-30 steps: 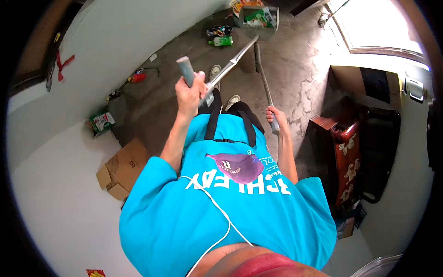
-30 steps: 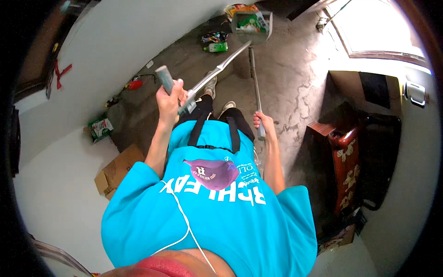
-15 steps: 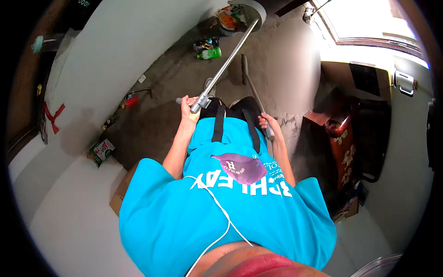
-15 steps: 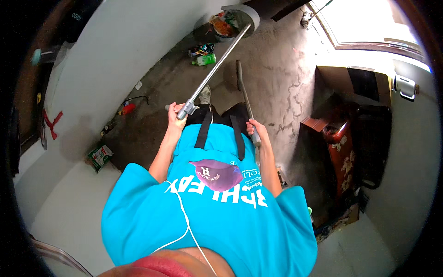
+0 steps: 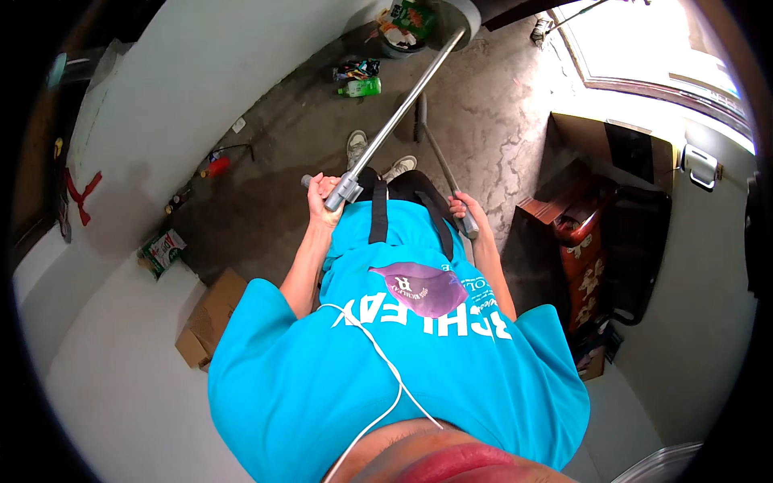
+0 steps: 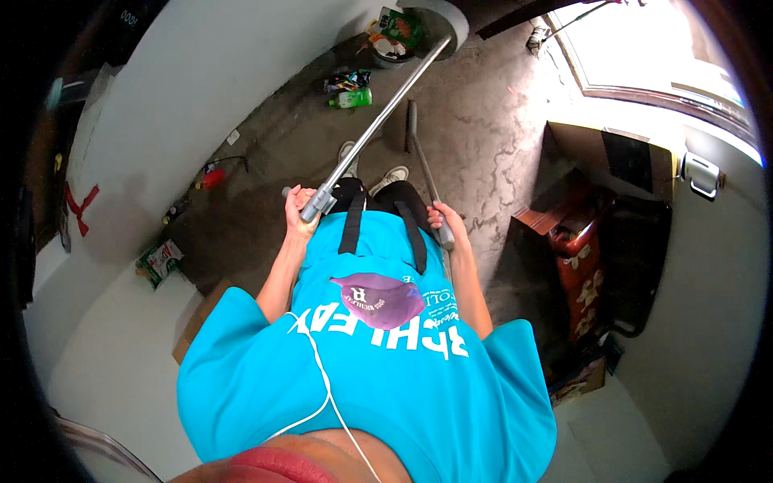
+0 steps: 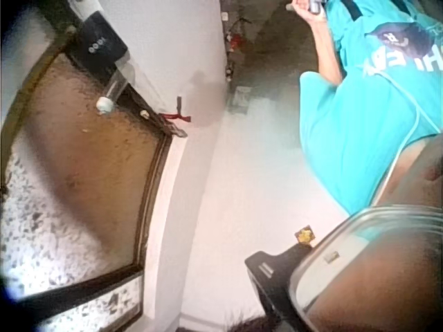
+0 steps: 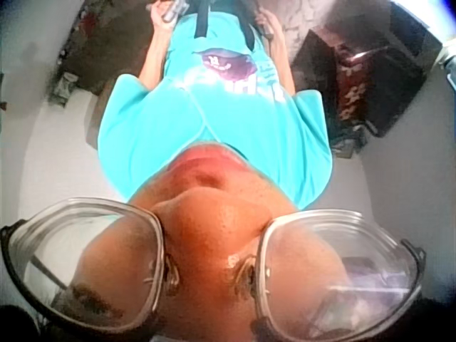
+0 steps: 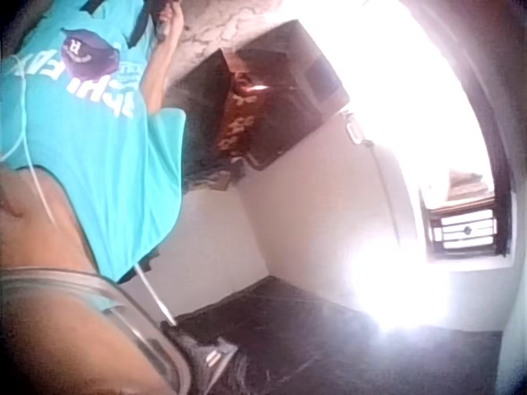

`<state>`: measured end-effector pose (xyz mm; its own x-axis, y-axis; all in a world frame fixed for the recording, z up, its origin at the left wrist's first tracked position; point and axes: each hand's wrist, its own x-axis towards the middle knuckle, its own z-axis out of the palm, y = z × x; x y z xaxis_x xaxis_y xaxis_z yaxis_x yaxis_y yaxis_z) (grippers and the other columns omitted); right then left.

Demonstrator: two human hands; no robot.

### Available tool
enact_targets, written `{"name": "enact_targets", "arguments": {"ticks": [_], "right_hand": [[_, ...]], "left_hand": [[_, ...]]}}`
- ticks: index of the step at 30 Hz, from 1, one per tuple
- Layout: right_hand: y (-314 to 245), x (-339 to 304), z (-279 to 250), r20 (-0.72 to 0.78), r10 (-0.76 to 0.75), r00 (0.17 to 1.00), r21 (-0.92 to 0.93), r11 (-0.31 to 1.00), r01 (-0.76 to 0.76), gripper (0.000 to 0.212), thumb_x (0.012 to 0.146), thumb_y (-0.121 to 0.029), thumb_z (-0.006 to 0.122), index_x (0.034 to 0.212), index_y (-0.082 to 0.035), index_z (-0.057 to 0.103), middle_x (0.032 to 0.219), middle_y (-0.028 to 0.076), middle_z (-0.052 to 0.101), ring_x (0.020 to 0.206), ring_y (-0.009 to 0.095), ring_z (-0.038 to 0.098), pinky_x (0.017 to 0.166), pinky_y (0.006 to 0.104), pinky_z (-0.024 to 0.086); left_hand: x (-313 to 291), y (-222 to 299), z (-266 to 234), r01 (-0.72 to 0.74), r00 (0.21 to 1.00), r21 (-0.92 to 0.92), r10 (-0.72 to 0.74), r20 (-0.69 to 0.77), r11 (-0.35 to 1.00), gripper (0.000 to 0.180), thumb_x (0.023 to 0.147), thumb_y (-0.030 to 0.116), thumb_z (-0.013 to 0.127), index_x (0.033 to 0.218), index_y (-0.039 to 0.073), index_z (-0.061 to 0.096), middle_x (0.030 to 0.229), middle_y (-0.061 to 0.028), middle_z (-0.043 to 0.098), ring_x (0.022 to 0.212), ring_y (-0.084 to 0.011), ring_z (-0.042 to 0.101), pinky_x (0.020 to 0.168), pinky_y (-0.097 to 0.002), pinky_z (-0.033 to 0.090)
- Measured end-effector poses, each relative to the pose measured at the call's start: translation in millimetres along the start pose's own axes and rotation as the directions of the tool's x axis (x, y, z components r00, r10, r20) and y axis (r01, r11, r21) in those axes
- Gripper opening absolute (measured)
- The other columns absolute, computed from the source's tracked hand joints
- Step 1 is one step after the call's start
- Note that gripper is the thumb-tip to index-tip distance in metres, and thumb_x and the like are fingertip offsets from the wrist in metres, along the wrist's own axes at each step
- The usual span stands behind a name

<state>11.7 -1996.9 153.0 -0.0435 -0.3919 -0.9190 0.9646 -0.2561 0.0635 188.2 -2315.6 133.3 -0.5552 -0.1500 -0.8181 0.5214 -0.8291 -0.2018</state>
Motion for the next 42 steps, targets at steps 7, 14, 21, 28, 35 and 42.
{"name": "enact_targets", "arguments": {"ticks": [7, 14, 21, 28, 35, 42], "right_hand": [[-24, -1, -13, 0.060, -0.030, 0.998, -0.069, 0.997, 0.034, 0.021, 0.087, -0.017, 0.055, 0.090, 0.003, 0.048, 0.062, 0.000, 0.045, 0.047, 0.006, 0.040, 0.038, 0.0190, 0.033], [-38, -6, -42, 0.111, -0.055, 0.992, 0.035, 0.998, 0.052, 0.023, 0.087, -0.019, 0.055, 0.090, 0.003, 0.048, 0.062, 0.000, 0.044, 0.048, 0.006, 0.041, 0.039, 0.0192, 0.034], [-41, -5, -42, 0.027, -0.202, 0.979, -0.196, 0.959, 0.204, 0.023, 0.086, -0.021, 0.058, 0.088, 0.001, 0.050, 0.062, 0.000, 0.045, 0.048, 0.006, 0.041, 0.040, 0.0194, 0.034], [-34, -23, -31, 0.083, -0.236, 0.968, -0.229, 0.941, 0.249, 0.022, 0.087, -0.023, 0.057, 0.089, -0.002, 0.051, 0.063, -0.001, 0.045, 0.047, 0.006, 0.040, 0.039, 0.0203, 0.033], [0, -66, -2, 0.173, -0.259, 0.950, -0.230, 0.928, 0.295, 0.021, 0.092, -0.024, 0.049, 0.095, -0.004, 0.050, 0.061, -0.001, 0.041, 0.042, 0.006, 0.036, 0.033, 0.0197, 0.031], [14, -86, 47, 0.278, -0.302, 0.912, -0.284, 0.881, 0.379, 0.023, 0.094, -0.028, 0.044, 0.093, -0.006, 0.050, 0.058, -0.002, 0.037, 0.036, 0.005, 0.031, 0.028, 0.0190, 0.027]], "left_hand": [[-47, 6, 25, 0.013, 0.924, 0.112, -0.054, 0.377, 0.994, 0.033, 0.091, 0.014, 0.042, 0.059, 0.014, 0.032, 0.045, 0.0047, 0.027, 0.035, -0.0066, 0.026, 0.067, -0.0250, 0.041], [-178, -2, 145, -0.423, 0.848, 0.678, -0.002, 0.531, 0.600, 0.021, 0.089, 0.007, 0.046, 0.069, 0.008, 0.039, 0.046, 0.0027, 0.033, 0.034, -0.0055, 0.029, 0.052, -0.0256, 0.040], [-179, 18, 117, -0.446, 0.890, 0.853, 0.030, 0.456, 0.272, 0.023, 0.086, 0.011, 0.054, 0.068, 0.007, 0.041, 0.046, 0.0027, 0.036, 0.034, -0.0057, 0.032, 0.049, -0.0247, 0.041], [-151, 45, 87, -0.377, 0.915, 0.924, 0.186, 0.359, 0.069, 0.025, 0.083, 0.012, 0.059, 0.065, 0.007, 0.042, 0.047, 0.0015, 0.039, 0.037, -0.0070, 0.035, 0.041, -0.0240, 0.036], [-99, 100, 52, -0.305, 0.927, 0.952, 0.237, 0.291, 0.027, 0.022, 0.082, 0.009, 0.058, 0.066, 0.006, 0.043, 0.050, 0.0007, 0.040, 0.039, -0.0076, 0.036, 0.040, -0.0241, 0.032], [-50, 170, 2, -0.257, 0.873, 0.961, 0.401, 0.277, -0.103, 0.024, 0.080, 0.019, 0.063, 0.067, 0.003, 0.050, 0.052, -0.0025, 0.049, 0.042, -0.0124, 0.048, 0.044, -0.0265, 0.038]]}}
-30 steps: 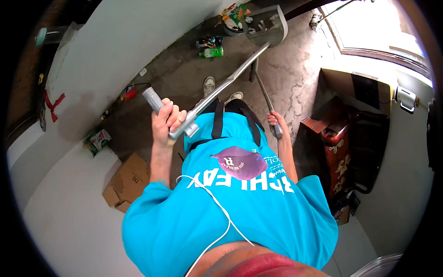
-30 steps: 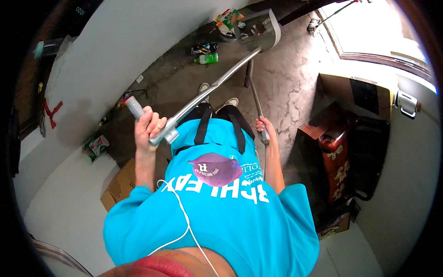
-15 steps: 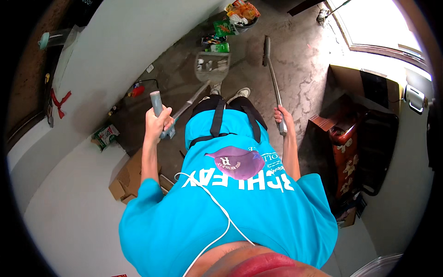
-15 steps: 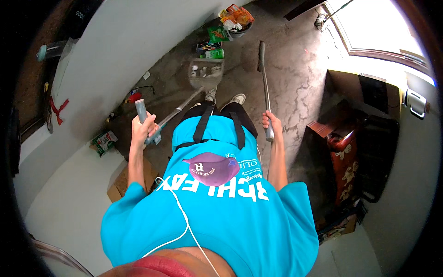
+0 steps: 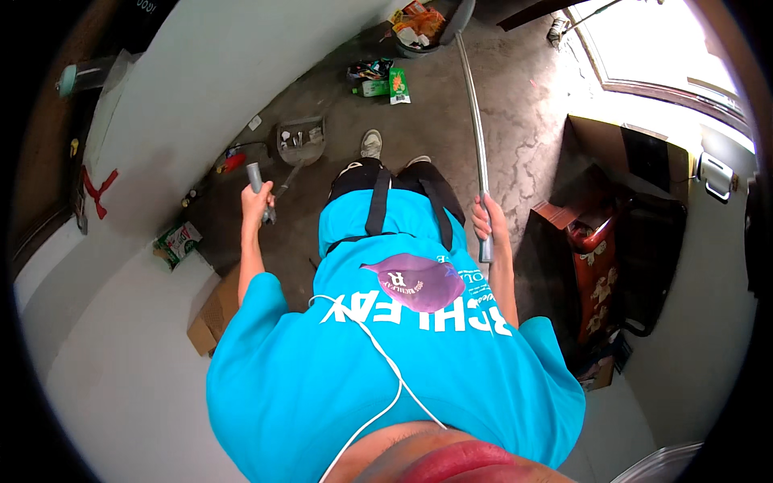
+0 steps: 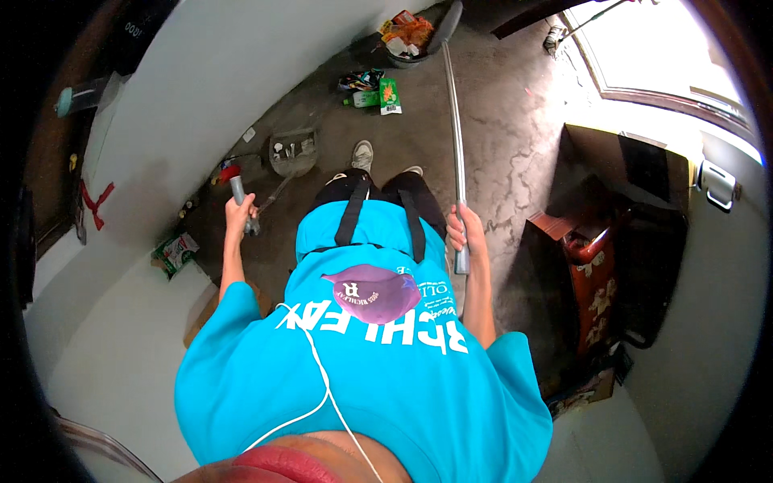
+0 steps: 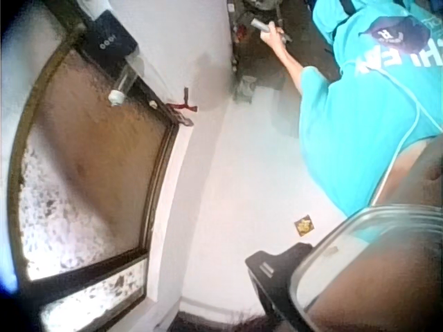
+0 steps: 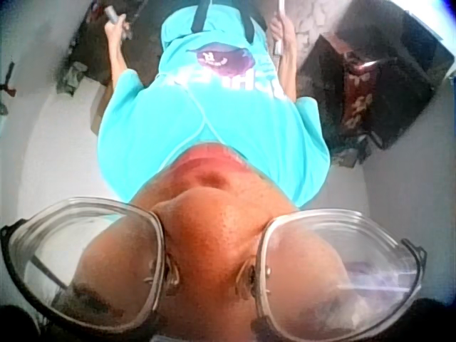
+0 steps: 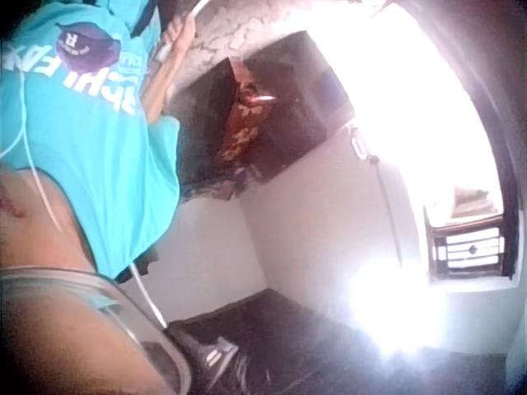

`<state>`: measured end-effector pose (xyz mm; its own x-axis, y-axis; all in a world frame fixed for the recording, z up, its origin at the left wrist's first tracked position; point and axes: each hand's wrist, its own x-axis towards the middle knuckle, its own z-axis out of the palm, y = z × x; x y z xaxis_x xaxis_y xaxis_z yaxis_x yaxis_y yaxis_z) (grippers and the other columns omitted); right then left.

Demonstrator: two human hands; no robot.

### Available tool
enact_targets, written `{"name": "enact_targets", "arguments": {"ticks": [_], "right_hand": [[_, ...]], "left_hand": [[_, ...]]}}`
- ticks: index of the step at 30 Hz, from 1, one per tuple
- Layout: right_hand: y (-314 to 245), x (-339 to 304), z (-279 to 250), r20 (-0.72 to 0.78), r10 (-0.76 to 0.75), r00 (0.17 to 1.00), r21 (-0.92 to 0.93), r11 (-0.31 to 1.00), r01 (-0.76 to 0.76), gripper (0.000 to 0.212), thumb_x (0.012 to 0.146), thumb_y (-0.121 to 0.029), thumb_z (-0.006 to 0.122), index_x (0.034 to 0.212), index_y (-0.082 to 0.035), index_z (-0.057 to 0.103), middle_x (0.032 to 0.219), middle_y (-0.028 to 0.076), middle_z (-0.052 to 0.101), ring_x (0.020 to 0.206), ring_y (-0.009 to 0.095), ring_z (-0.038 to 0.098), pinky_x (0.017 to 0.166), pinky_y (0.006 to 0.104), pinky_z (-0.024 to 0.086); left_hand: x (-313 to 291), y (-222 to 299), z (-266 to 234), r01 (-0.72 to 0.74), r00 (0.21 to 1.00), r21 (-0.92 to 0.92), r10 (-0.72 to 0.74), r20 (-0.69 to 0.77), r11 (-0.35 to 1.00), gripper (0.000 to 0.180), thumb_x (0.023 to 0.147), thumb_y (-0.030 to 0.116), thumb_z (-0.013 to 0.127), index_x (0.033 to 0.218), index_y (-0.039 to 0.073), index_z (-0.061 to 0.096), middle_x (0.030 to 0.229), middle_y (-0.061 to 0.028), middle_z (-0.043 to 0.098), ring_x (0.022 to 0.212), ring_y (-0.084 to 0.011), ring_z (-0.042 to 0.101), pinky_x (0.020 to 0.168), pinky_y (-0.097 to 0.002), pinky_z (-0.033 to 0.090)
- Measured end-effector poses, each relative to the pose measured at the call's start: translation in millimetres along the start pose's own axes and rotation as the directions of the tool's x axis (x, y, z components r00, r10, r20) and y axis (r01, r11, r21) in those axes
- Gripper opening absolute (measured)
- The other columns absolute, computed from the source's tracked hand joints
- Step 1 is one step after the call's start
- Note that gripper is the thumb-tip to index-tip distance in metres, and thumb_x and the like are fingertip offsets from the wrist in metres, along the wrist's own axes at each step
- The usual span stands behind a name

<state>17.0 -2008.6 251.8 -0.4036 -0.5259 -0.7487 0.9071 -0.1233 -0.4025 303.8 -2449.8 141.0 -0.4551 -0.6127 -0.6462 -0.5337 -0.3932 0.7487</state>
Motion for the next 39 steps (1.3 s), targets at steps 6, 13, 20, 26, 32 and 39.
{"name": "enact_targets", "arguments": {"ticks": [6, 13, 20, 26, 32, 39], "right_hand": [[-24, 58, 13, 0.047, 0.034, 0.998, -0.058, 0.998, -0.031, 0.022, 0.094, -0.028, 0.043, 0.090, -0.007, 0.049, 0.056, -0.002, 0.036, 0.037, 0.005, 0.031, 0.029, 0.0188, 0.027], [-79, 101, 31, 0.095, 0.255, 0.962, 0.030, 0.966, -0.258, 0.024, 0.091, -0.031, 0.049, 0.085, -0.008, 0.046, 0.058, -0.003, 0.039, 0.041, 0.005, 0.034, 0.035, 0.0185, 0.030], [-132, 106, 102, 0.187, 0.304, 0.934, 0.038, 0.948, -0.316, 0.025, 0.090, -0.032, 0.051, 0.087, -0.008, 0.046, 0.067, 0.004, 0.050, 0.049, 0.010, 0.045, 0.047, 0.0260, 0.045], [-168, 104, 151, 0.082, 0.275, 0.958, -0.274, 0.930, -0.244, 0.029, 0.092, -0.033, 0.047, 0.093, -0.005, 0.049, 0.068, 0.007, 0.056, 0.051, 0.016, 0.058, 0.054, 0.0315, 0.052], [-185, 150, 153, 0.522, -0.577, 0.628, -0.757, 0.025, 0.652, 0.041, 0.079, -0.013, 0.060, 0.116, -0.003, 0.046, 0.099, 0.013, 0.056, 0.089, 0.027, 0.058, 0.081, 0.0357, 0.048], [-215, 181, 225, 0.646, -0.503, 0.574, -0.736, -0.213, 0.643, 0.029, 0.073, -0.013, 0.067, 0.100, -0.005, 0.057, 0.091, 0.017, 0.059, 0.083, 0.027, 0.061, 0.073, 0.0329, 0.047]], "left_hand": [[-8, 60, 4, 0.102, 0.949, 0.714, 0.147, -0.278, 0.693, 0.042, 0.080, 0.029, 0.063, 0.103, -0.003, 0.048, 0.085, -0.0189, 0.060, 0.078, -0.0296, 0.059, 0.073, -0.0389, 0.046], [16, 133, 127, -0.464, 0.653, 0.816, 0.755, 0.053, 0.344, 0.055, 0.073, 0.013, 0.062, 0.121, -0.002, 0.042, 0.121, -0.0232, 0.044, 0.113, -0.0376, 0.041, 0.096, -0.0432, 0.034], [30, 224, 351, -0.915, 0.383, 0.352, 0.705, 0.597, 0.199, 0.059, 0.070, 0.023, 0.070, 0.123, 0.012, 0.047, 0.134, -0.0149, 0.039, 0.127, -0.0328, 0.032, 0.103, -0.0394, 0.031], [80, 217, 418, -0.875, 0.444, 0.158, 0.630, 0.636, 0.457, 0.017, 0.078, 0.022, 0.065, 0.075, 0.005, 0.063, 0.085, -0.0128, 0.063, 0.097, -0.0270, 0.059, 0.077, -0.0344, 0.047], [116, 253, 403, -0.916, 0.363, 0.088, 0.717, 0.595, 0.391, 0.016, 0.072, 0.018, 0.062, 0.064, 0.004, 0.059, 0.060, -0.0140, 0.053, 0.059, -0.0328, 0.056, 0.057, -0.0383, 0.046], [166, 283, 395, -0.795, 0.440, -0.070, 0.652, 0.618, 0.603, 0.020, 0.056, 0.011, 0.062, 0.075, 0.004, 0.062, 0.068, -0.0155, 0.059, 0.055, -0.0309, 0.054, 0.052, -0.0337, 0.044]]}}
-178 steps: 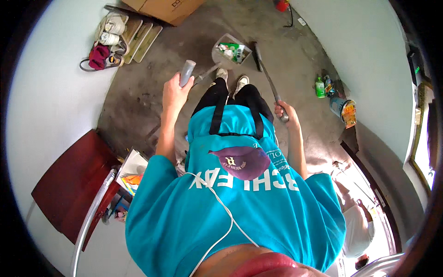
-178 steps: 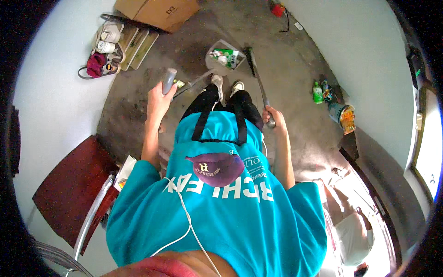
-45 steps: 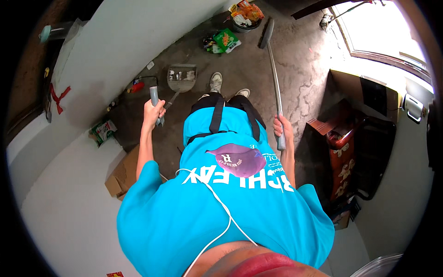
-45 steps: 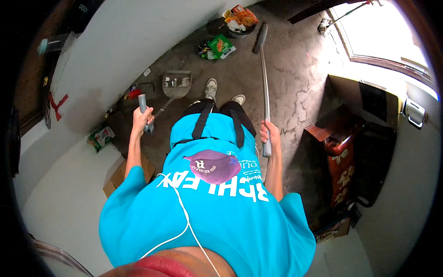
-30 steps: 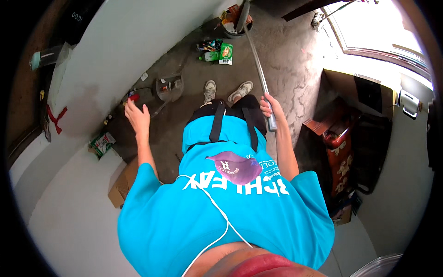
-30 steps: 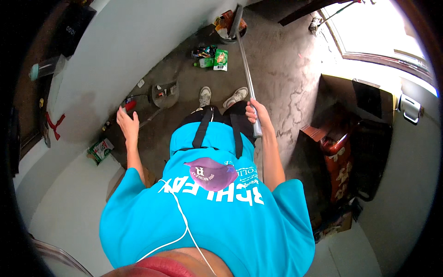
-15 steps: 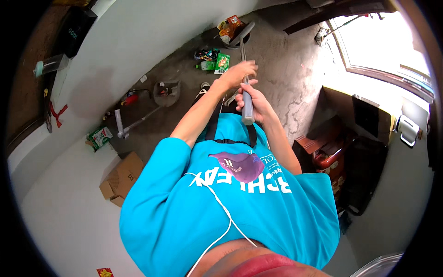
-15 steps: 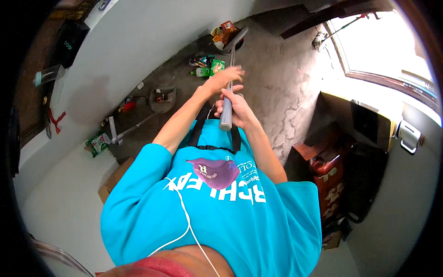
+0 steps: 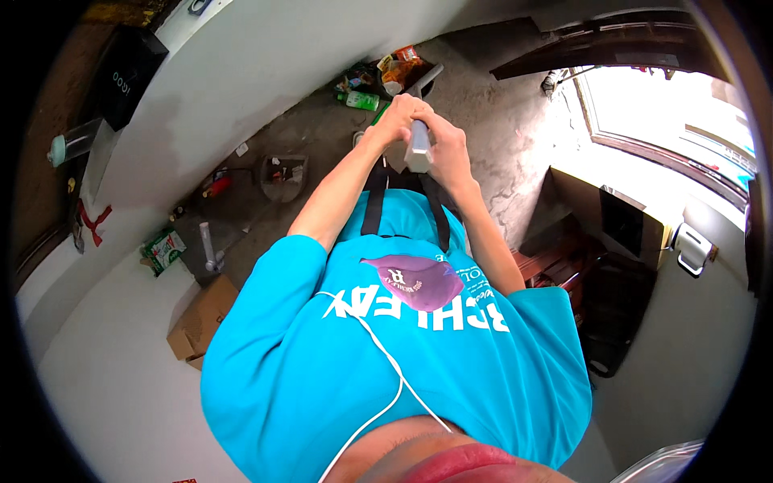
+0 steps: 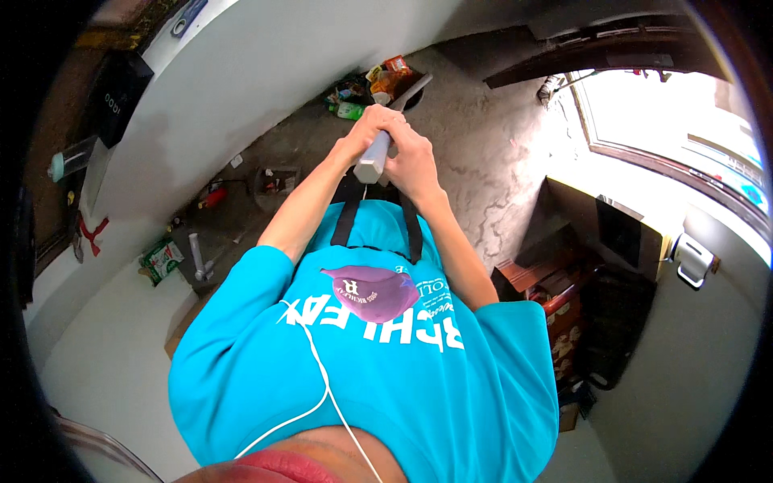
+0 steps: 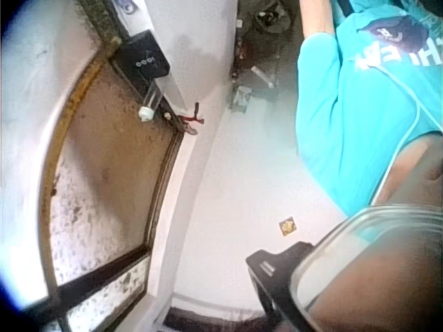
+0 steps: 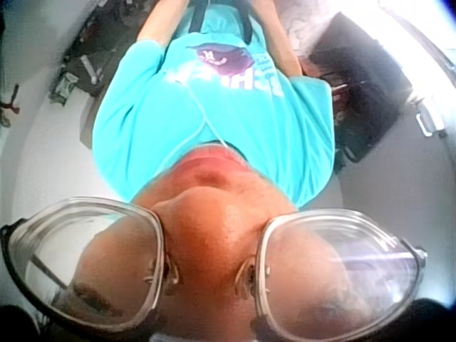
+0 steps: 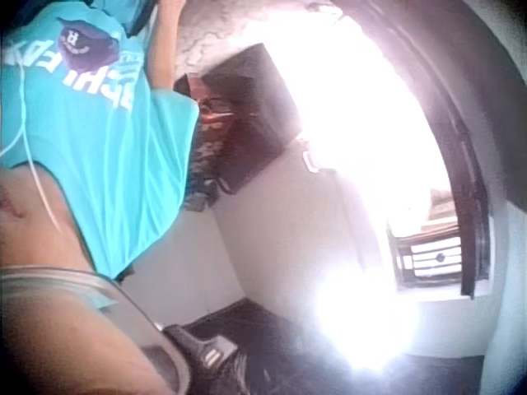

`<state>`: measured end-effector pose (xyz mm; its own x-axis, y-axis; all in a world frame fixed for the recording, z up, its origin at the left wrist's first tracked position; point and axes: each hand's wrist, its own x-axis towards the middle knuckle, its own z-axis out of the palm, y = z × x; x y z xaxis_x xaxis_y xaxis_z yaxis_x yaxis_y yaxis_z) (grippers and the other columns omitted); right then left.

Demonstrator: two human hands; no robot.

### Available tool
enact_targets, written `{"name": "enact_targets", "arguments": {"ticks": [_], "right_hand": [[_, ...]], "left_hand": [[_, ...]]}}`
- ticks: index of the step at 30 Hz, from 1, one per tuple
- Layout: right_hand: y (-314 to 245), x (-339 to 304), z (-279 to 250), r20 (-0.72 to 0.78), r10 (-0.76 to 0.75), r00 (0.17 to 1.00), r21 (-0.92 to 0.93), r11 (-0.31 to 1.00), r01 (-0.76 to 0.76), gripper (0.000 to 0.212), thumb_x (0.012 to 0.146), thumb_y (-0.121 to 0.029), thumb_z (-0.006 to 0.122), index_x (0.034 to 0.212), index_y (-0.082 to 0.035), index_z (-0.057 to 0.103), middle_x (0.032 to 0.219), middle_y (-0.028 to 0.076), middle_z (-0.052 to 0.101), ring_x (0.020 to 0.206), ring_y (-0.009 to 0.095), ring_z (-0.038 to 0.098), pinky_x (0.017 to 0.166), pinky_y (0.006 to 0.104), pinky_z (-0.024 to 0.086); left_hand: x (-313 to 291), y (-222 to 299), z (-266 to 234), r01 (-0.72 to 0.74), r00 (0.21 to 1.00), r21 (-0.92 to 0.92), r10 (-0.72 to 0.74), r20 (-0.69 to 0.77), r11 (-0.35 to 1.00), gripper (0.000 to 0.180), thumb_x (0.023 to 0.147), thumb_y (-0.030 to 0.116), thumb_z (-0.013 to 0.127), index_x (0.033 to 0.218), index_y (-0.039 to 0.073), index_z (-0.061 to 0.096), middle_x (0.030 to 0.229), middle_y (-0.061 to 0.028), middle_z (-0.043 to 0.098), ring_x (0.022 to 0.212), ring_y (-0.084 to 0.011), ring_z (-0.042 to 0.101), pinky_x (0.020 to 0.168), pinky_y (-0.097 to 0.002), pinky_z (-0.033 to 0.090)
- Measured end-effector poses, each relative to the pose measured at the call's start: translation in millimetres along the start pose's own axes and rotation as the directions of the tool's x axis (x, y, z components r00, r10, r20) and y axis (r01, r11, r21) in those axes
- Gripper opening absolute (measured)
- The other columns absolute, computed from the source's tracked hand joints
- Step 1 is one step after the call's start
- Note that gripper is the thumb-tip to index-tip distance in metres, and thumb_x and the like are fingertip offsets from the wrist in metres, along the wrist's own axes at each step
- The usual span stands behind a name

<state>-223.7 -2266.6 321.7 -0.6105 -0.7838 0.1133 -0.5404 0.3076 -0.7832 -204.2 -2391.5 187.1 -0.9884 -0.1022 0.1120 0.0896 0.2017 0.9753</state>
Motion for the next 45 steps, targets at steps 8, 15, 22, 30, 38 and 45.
{"name": "enact_targets", "arguments": {"ticks": [8, 15, 22, 30, 38, 45], "right_hand": [[23, 18, -15, -0.065, 0.086, 0.994, -0.086, 0.992, -0.091, 0.015, 0.078, -0.017, 0.061, 0.085, -0.005, 0.056, 0.062, 0.015, 0.057, 0.056, 0.026, 0.061, 0.052, 0.0302, 0.047], [20, 19, -27, 0.041, 0.069, 0.997, -0.069, 0.995, -0.066, 0.012, 0.075, -0.012, 0.060, 0.084, -0.004, 0.057, 0.073, 0.017, 0.061, 0.067, 0.030, 0.064, 0.060, 0.0326, 0.049], [-16, 17, -53, 0.009, -0.228, 0.974, 0.053, 0.972, 0.228, 0.014, 0.068, -0.001, 0.065, 0.076, 0.000, 0.054, 0.081, 0.011, 0.059, 0.082, 0.028, 0.061, 0.071, 0.0337, 0.048], [31, 22, 10, 0.241, -0.467, 0.851, 0.322, 0.866, 0.384, 0.015, 0.066, 0.000, 0.064, 0.070, -0.002, 0.049, 0.069, 0.010, 0.050, 0.072, 0.029, 0.053, 0.066, 0.0377, 0.045], [36, 5, 15, 0.243, -0.396, 0.886, 0.288, 0.901, 0.324, 0.016, 0.069, 0.001, 0.063, 0.070, -0.004, 0.047, 0.069, 0.010, 0.049, 0.069, 0.027, 0.053, 0.063, 0.0372, 0.043], [10, 23, -45, 0.156, -0.400, 0.903, 0.153, 0.913, 0.378, 0.017, 0.070, 0.004, 0.065, 0.073, 0.000, 0.048, 0.076, 0.011, 0.056, 0.075, 0.027, 0.059, 0.068, 0.0333, 0.049]], "left_hand": [[35, -4, 16, 0.070, 0.996, 0.114, -0.076, 0.045, 0.991, 0.017, 0.051, 0.008, 0.056, 0.062, -0.001, 0.046, 0.061, -0.0216, 0.045, 0.054, -0.0358, 0.037, 0.048, -0.0366, 0.037], [33, 4, 18, 0.119, 0.993, -0.042, -0.119, 0.007, 0.992, 0.013, 0.056, 0.011, 0.059, 0.063, 0.001, 0.055, 0.061, -0.0198, 0.051, 0.053, -0.0368, 0.044, 0.050, -0.0368, 0.041], [32, 60, 16, -0.424, 0.901, 0.188, 0.433, -0.010, 0.886, 0.017, 0.080, 0.008, 0.055, 0.065, 0.002, 0.049, 0.063, -0.0110, 0.050, 0.063, -0.0273, 0.053, 0.079, -0.0358, 0.049], [3, 6, 10, -0.203, 0.977, 0.093, 0.209, -0.052, 0.975, 0.027, 0.080, 0.004, 0.057, 0.063, -0.001, 0.037, 0.060, -0.0121, 0.034, 0.056, -0.0254, 0.037, 0.057, -0.0365, 0.038], [-7, 10, 16, -0.178, 0.983, 0.132, 0.183, -0.026, 0.975, 0.027, 0.082, 0.010, 0.055, 0.063, 0.001, 0.038, 0.060, -0.0103, 0.038, 0.058, -0.0241, 0.040, 0.055, -0.0331, 0.035], [37, 59, 21, -0.281, 0.944, 0.146, 0.301, -0.137, 0.949, 0.027, 0.081, 0.008, 0.055, 0.063, -0.001, 0.036, 0.061, -0.0117, 0.038, 0.059, -0.0268, 0.039, 0.055, -0.0349, 0.034]]}}
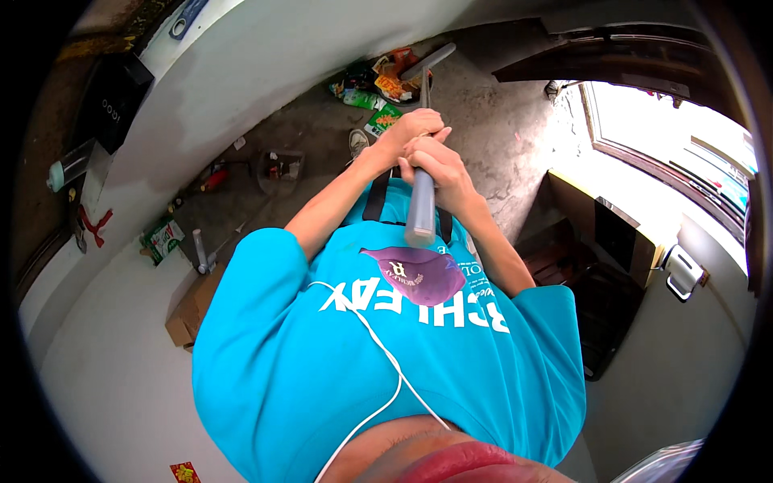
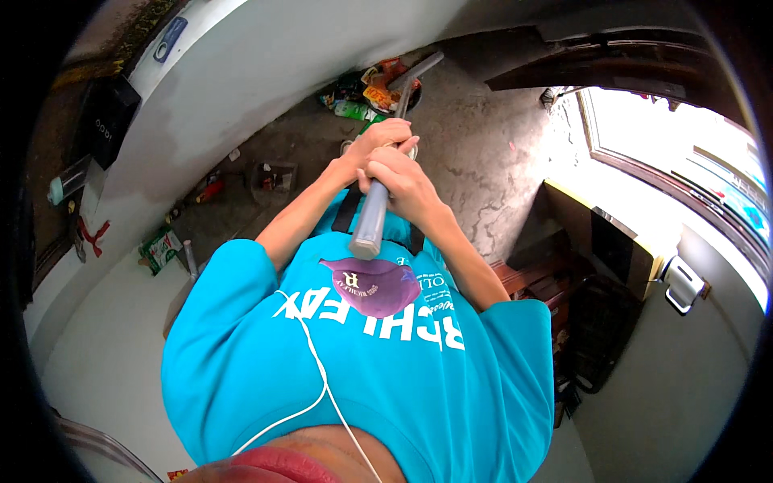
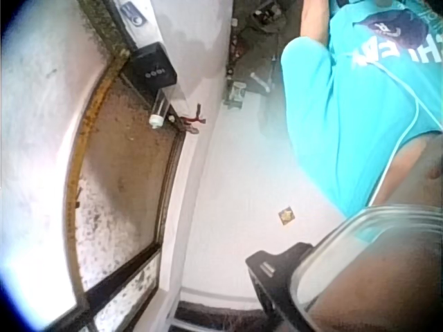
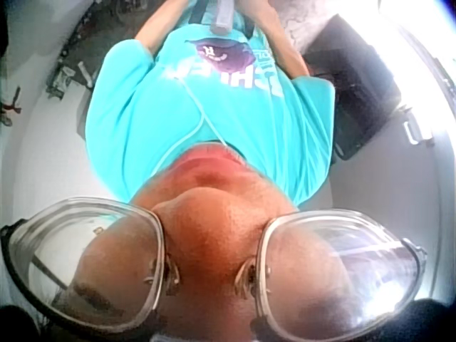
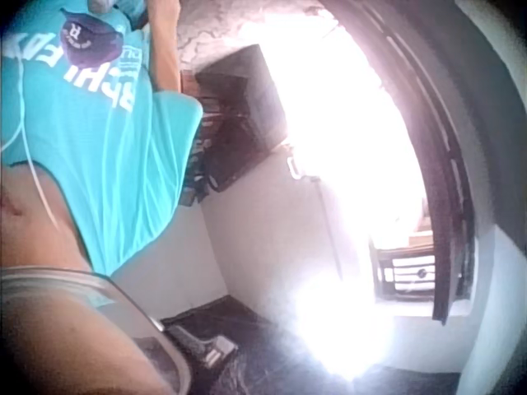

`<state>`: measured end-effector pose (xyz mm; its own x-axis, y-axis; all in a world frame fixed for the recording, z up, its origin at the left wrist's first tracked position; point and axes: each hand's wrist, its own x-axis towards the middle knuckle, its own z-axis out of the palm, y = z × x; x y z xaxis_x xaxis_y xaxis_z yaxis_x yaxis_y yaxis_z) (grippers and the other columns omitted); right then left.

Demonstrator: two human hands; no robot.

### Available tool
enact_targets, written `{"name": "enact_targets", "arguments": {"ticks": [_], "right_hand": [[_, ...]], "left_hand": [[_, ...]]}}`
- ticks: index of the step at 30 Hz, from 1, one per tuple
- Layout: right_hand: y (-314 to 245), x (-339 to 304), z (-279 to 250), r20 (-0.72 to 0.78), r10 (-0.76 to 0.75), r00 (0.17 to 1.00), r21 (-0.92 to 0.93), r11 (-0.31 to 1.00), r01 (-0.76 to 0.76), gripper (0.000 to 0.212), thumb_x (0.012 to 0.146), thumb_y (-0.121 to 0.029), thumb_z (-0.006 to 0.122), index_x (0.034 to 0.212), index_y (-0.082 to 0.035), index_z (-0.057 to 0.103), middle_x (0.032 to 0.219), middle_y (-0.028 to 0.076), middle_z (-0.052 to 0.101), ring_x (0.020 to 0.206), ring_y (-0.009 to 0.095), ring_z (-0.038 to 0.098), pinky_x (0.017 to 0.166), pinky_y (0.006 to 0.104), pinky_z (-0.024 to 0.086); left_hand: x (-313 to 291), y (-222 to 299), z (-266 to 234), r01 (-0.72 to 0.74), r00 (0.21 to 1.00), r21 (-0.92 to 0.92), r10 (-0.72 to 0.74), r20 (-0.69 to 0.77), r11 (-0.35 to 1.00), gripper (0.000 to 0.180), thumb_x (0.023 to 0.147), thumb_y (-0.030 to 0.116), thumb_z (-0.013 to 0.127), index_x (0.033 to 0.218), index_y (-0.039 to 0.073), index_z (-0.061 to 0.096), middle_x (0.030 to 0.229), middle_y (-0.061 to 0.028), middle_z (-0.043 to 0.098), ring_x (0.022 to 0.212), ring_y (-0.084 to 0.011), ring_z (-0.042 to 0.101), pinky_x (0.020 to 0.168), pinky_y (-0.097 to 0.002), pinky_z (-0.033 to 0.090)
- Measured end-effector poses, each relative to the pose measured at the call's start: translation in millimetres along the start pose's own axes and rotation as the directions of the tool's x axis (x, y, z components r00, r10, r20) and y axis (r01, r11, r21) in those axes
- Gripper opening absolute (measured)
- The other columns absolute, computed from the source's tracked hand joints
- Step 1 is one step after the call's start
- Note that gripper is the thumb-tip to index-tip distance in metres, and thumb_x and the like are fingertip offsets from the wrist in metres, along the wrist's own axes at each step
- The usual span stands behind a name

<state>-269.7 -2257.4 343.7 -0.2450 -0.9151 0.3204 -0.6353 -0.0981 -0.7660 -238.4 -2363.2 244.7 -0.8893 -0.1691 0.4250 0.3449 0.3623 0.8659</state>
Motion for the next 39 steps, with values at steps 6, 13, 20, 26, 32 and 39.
{"name": "enact_targets", "arguments": {"ticks": [6, 13, 20, 26, 32, 39], "right_hand": [[8, -18, -32, -0.248, 0.051, 0.967, -0.070, 0.995, -0.070, 0.015, 0.070, 0.004, 0.064, 0.071, 0.000, 0.050, 0.076, 0.012, 0.056, 0.073, 0.026, 0.059, 0.064, 0.0306, 0.047], [76, -52, -79, -0.724, 0.201, 0.660, 0.087, 0.976, -0.201, 0.010, 0.086, -0.007, 0.057, 0.078, -0.002, 0.053, 0.077, 0.006, 0.057, 0.083, 0.021, 0.058, 0.082, 0.0360, 0.045], [164, -62, -57, -0.678, 0.445, 0.585, 0.183, 0.873, -0.453, 0.016, 0.085, -0.012, 0.060, 0.074, -0.001, 0.056, 0.066, 0.003, 0.058, 0.074, 0.012, 0.058, 0.076, 0.0292, 0.046], [220, -117, -19, -0.637, 0.583, 0.505, 0.231, 0.769, -0.596, 0.019, 0.084, -0.014, 0.062, 0.071, -0.001, 0.057, 0.068, 0.004, 0.061, 0.065, 0.011, 0.057, 0.063, 0.0269, 0.046], [200, -133, -4, -0.513, 0.772, 0.375, 0.300, 0.570, -0.765, 0.020, 0.086, -0.020, 0.060, 0.079, -0.001, 0.060, 0.083, 0.007, 0.064, 0.078, 0.013, 0.057, 0.075, 0.0264, 0.043], [205, -164, -18, -0.414, 0.902, 0.119, 0.501, 0.335, -0.798, 0.025, 0.088, -0.025, 0.058, 0.092, -0.001, 0.061, 0.093, 0.007, 0.063, 0.085, 0.015, 0.056, 0.080, 0.0276, 0.043]], "left_hand": [[23, 21, 14, 0.178, 0.982, -0.082, -0.172, 0.075, 0.981, 0.020, 0.074, 0.013, 0.063, 0.088, 0.003, 0.054, 0.085, -0.0110, 0.056, 0.086, -0.0286, 0.052, 0.074, -0.0336, 0.043], [-40, -22, -24, 0.582, 0.782, 0.242, -0.616, 0.096, 0.776, 0.030, 0.082, 0.024, 0.060, 0.100, 0.000, 0.057, 0.093, -0.0161, 0.062, 0.086, -0.0262, 0.061, 0.074, -0.0355, 0.047], [-86, -49, -43, 0.838, 0.541, 0.103, -0.841, -0.031, 0.535, 0.028, 0.084, 0.025, 0.058, 0.097, 0.001, 0.059, 0.087, -0.0141, 0.065, 0.082, -0.0241, 0.063, 0.072, -0.0341, 0.048], [-64, -73, -70, 0.829, 0.557, 0.039, -0.830, 0.016, 0.558, 0.027, 0.084, 0.024, 0.055, 0.096, 0.001, 0.060, 0.084, -0.0136, 0.065, 0.080, -0.0248, 0.063, 0.071, -0.0338, 0.049], [-60, -116, -106, 0.795, 0.594, 0.157, -0.804, -0.004, 0.586, 0.029, 0.082, 0.026, 0.056, 0.095, 0.001, 0.061, 0.087, -0.0157, 0.065, 0.083, -0.0287, 0.063, 0.072, -0.0350, 0.048], [-76, -129, -139, 0.845, 0.497, 0.222, -0.867, 0.008, 0.486, 0.029, 0.084, 0.026, 0.054, 0.100, 0.002, 0.060, 0.094, -0.0164, 0.063, 0.089, -0.0291, 0.061, 0.076, -0.0364, 0.047]]}}
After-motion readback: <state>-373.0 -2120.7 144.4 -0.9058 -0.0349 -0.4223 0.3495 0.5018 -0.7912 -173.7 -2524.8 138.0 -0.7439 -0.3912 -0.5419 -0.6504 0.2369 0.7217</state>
